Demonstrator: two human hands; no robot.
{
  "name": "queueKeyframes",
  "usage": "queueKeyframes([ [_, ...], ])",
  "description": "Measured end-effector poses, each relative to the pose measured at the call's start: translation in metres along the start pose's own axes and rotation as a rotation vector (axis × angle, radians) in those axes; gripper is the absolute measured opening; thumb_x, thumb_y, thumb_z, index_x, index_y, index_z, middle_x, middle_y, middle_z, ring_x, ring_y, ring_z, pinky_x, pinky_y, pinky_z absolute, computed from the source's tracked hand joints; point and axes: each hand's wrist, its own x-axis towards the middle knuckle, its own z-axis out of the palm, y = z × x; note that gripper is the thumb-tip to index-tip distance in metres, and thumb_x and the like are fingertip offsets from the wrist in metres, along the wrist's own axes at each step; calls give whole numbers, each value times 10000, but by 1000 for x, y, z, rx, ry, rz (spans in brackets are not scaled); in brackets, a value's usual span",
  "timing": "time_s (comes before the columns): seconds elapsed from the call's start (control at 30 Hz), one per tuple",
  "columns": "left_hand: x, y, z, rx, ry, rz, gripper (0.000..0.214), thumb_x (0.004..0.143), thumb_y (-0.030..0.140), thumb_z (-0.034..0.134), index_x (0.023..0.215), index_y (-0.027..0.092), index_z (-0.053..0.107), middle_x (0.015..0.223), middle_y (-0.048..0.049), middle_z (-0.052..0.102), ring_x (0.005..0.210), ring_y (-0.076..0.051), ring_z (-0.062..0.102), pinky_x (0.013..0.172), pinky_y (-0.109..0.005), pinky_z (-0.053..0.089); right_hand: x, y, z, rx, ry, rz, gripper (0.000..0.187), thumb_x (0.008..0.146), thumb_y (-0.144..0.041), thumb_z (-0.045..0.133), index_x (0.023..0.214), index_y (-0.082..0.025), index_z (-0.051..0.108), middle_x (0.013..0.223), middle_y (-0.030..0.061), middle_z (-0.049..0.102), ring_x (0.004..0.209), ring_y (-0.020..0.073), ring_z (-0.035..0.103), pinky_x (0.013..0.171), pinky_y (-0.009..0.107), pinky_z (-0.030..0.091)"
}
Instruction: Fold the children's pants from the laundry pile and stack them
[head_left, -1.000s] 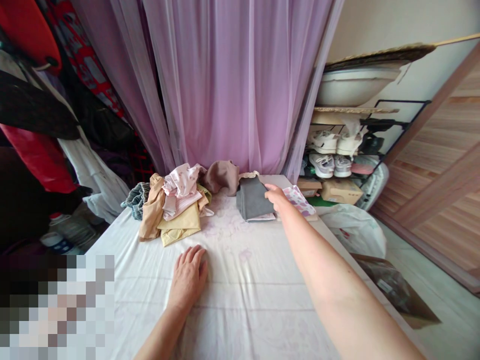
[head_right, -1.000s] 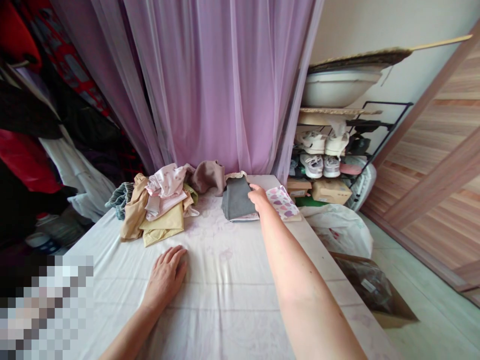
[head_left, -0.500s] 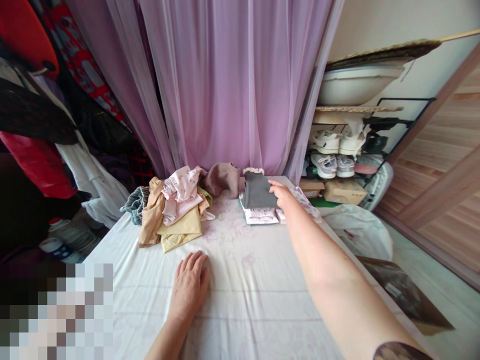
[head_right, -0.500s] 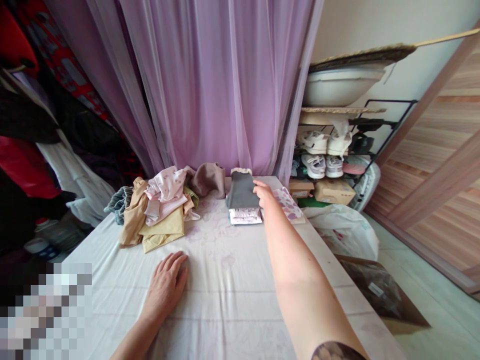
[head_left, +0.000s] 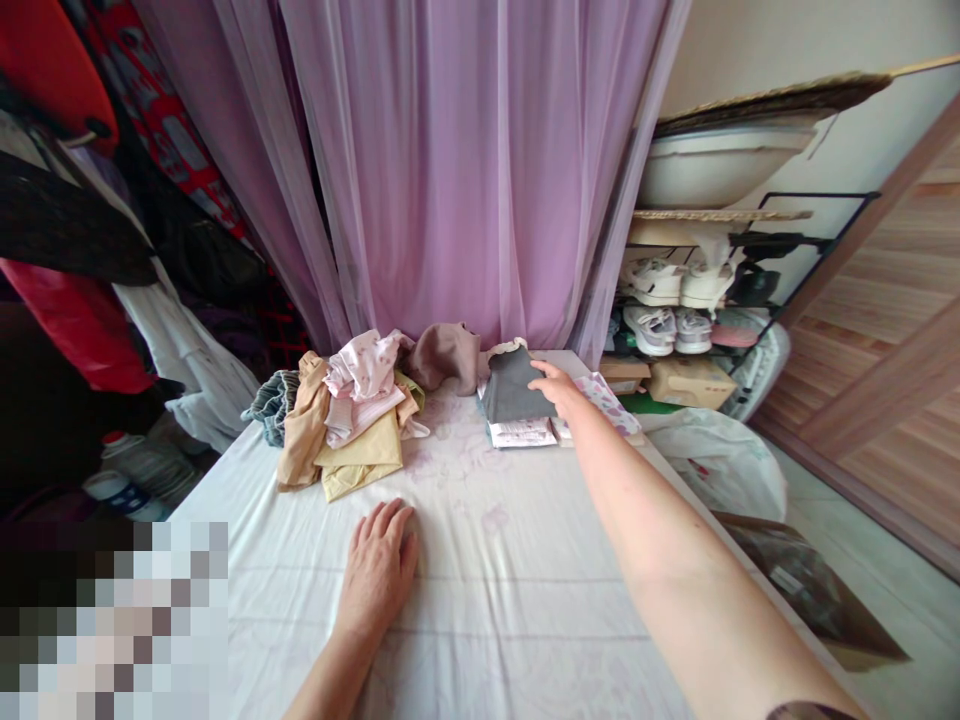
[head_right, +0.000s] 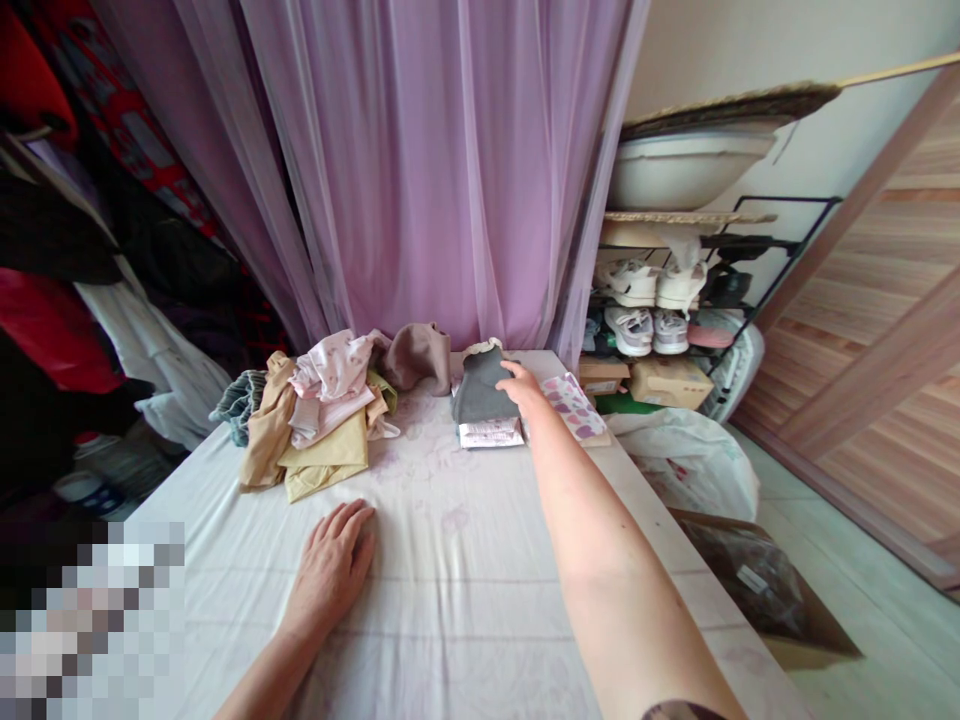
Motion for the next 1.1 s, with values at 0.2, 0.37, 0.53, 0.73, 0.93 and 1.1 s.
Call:
queueKeyframes([
  [0.2, -2, -2, 3, 7, -6, 0, 334, 910, 237, 463, 1209, 191, 604, 1311, -94, 610, 1242, -282, 511, 1048, -498, 415, 34, -44, 17, 99, -99, -170, 692, 599, -97, 625, 1277, -236, 609, 1210, 5, 676, 1025, 172, 622, 930, 316, 475],
  [0.37, -2, -2, 3, 3, -5, -3, 334, 911, 248, 466, 1211, 199, 606, 1310, -95, 609, 1238, -280, 514, 1044, -494, 419, 43, -41, 8, 256, -213, -314, 712, 639, -157, 616, 1341, -260, 551, 1242, -13, 667, 1041, 176, 624, 963, 344, 471],
  [0.53, -1, -3, 2, -1, 2, 4, 335, 907, 243, 467, 1206, 198, 611, 1296, -101, 618, 1227, -282, 524, 1036, -495, 425, 9, 20, -4, -164, -85, -89, 618, 668, -161, 598, 1284, -217, 612, 1193, 47, 688, 1017, 202, 647, 918, 341, 500],
  [0.73, 0, -2, 2, 8, 0, 14, 335, 904, 237, 469, 1203, 183, 612, 1289, -104, 622, 1225, -285, 524, 1034, -496, 426, -11, 47, 1, -403, -24, -69, 610, 717, -127, 539, 1324, -178, 582, 1260, 90, 641, 1116, 198, 619, 952, 300, 475],
  [0.93, 0, -2, 2, 5, 13, 12, 333, 907, 234, 467, 1203, 189, 612, 1288, -102, 623, 1227, -284, 525, 1039, -490, 422, -23, 21, 6, -670, 22, -117, 466, 770, -160, 561, 1220, -216, 664, 1338, 139, 573, 1244, 316, 520, 1055, 467, 386],
  [1.1, 1, -1, 0, 1, 0, 8, 334, 906, 241, 467, 1202, 188, 614, 1287, -105, 621, 1227, -286, 522, 1042, -488, 418, -64, 20, 34, -976, 32, -547, 484, 945, -386, 429, 1412, -270, 483, 1526, 86, 403, 1408, 290, 307, 1149, 537, 189],
])
